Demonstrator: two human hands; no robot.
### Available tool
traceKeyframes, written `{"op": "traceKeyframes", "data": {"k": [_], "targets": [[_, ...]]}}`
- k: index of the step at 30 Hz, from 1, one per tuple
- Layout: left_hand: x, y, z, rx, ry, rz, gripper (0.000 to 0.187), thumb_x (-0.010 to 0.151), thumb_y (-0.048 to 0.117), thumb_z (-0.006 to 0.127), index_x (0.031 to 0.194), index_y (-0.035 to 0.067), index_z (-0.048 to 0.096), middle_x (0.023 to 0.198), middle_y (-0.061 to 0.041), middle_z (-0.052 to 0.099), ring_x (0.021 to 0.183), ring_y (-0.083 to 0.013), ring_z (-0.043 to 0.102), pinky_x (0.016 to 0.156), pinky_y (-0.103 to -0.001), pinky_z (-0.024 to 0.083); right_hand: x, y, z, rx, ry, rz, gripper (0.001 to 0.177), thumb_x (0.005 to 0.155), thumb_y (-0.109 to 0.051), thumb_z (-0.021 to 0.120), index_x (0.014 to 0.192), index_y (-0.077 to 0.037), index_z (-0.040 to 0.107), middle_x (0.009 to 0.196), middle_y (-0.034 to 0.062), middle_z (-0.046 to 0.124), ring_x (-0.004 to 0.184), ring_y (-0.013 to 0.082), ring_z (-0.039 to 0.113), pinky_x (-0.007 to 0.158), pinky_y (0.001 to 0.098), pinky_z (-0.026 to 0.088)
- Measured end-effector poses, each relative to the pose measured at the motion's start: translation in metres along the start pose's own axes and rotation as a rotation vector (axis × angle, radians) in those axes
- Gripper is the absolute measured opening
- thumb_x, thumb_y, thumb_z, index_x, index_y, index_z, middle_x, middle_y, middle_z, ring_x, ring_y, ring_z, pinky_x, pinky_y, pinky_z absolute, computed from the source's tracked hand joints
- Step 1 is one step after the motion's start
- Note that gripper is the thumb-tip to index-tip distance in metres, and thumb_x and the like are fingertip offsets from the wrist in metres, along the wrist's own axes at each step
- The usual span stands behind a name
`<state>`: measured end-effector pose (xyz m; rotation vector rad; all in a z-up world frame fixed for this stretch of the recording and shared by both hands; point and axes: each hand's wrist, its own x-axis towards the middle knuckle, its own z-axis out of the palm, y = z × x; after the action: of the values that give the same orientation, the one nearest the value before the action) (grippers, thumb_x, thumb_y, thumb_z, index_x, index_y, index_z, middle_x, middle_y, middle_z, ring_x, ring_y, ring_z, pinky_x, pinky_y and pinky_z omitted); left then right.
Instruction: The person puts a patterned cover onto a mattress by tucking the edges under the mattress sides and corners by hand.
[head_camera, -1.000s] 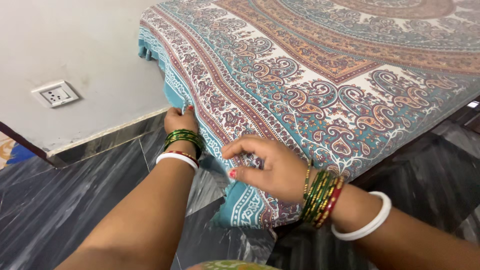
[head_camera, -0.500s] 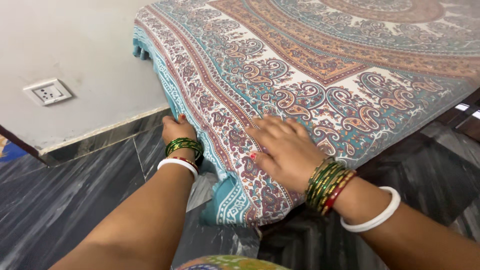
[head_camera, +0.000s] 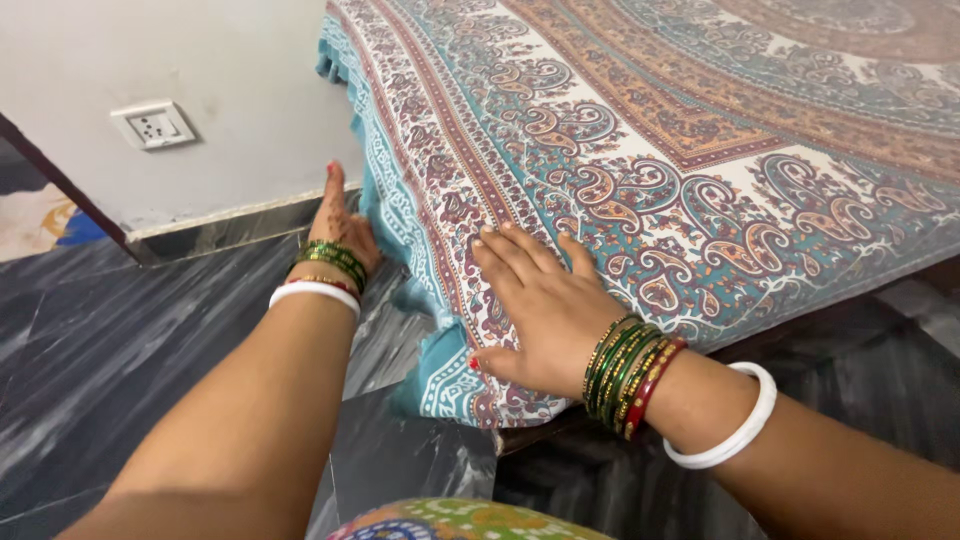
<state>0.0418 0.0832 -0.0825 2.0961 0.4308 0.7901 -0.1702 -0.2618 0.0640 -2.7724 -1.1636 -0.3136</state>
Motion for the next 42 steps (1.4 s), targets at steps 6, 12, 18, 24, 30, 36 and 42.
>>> {"op": "traceKeyframes", "data": {"k": [6,12,18,24,30,36,42], "targets": [[0.047,0.025,0.009,0.028,-0.238,-0.015,0.049,0.083,0.036,0.084,0.104,-0.005,0.066,0.097,-0.021,0.074,0.088,-0.0330,0.070,0.081,-0.043,0.054,0.016,-0.019,-0.013,0.006,-0.154,0.130,0.103,0.075,-0.055,0.074,0.158,-0.015,0.028,0.164,0.0182,0.021,0.153,0.0349,0.011,0.116,0.0633,0.008],[0.080,0.017,0.023,-0.034,-0.270,-0.095,0.051,0.084,0.034,0.085,0.106,-0.007,0.067,0.098,-0.019,0.074,0.087,-0.0313,0.069,0.080,-0.043,0.053,0.057,-0.045,-0.009,-0.052,-0.202,0.243,0.096,0.075,-0.054,0.079,0.153,-0.017,0.037,0.164,0.0242,0.016,0.151,0.0395,0.010,0.115,0.0632,0.009],[0.016,0.021,0.025,-0.505,-0.369,-0.231,0.052,0.084,0.033,0.086,0.108,-0.009,0.067,0.098,-0.018,0.074,0.087,-0.0295,0.067,0.078,-0.042,0.053,0.100,-0.049,-0.001,-0.033,-0.107,0.294,0.104,0.071,-0.052,0.082,0.157,-0.017,0.034,0.161,0.0173,0.027,0.147,0.0355,0.020,0.116,0.0562,0.018],[0.012,0.055,-0.016,-0.949,-0.652,-0.787,0.030,0.088,0.027,0.078,0.105,0.006,0.065,0.093,-0.008,0.068,0.077,-0.0237,0.064,0.066,-0.040,0.052,0.134,-0.047,0.008,-0.235,-0.145,0.277,0.098,0.066,-0.045,0.088,0.149,-0.018,0.044,0.159,0.0081,0.034,0.148,0.0320,0.022,0.114,0.0544,0.023],[0.022,0.064,-0.014,-1.218,-0.768,-0.615,0.026,0.092,0.022,0.072,0.112,0.008,0.063,0.089,-0.007,0.063,0.073,-0.0241,0.057,0.060,-0.039,0.045,0.161,-0.013,0.026,-0.182,-0.012,0.224,0.045,0.074,-0.032,0.081,0.112,-0.014,0.068,0.128,0.0037,0.061,0.144,0.0268,0.038,0.116,0.0501,0.032],[0.073,0.085,0.001,-1.162,-0.659,-0.749,0.077,0.082,0.037,0.075,0.144,0.005,0.044,0.147,-0.019,0.048,0.131,-0.0367,0.050,0.110,-0.054,0.041,0.162,0.015,0.040,0.099,0.069,0.019,0.020,0.076,-0.026,0.079,0.090,-0.014,0.070,0.116,0.0056,0.068,0.143,0.0261,0.041,0.115,0.0531,0.026],[0.186,0.092,0.044,-0.931,-0.668,-0.641,0.117,0.084,0.075,0.059,0.163,0.006,0.007,0.171,-0.020,0.003,0.158,-0.0347,0.006,0.127,-0.051,0.007,0.163,0.021,0.041,0.334,-0.008,-0.017,0.020,0.079,-0.028,0.079,0.087,-0.015,0.067,0.114,0.0034,0.072,0.138,0.0208,0.052,0.122,0.0567,0.012]]}}
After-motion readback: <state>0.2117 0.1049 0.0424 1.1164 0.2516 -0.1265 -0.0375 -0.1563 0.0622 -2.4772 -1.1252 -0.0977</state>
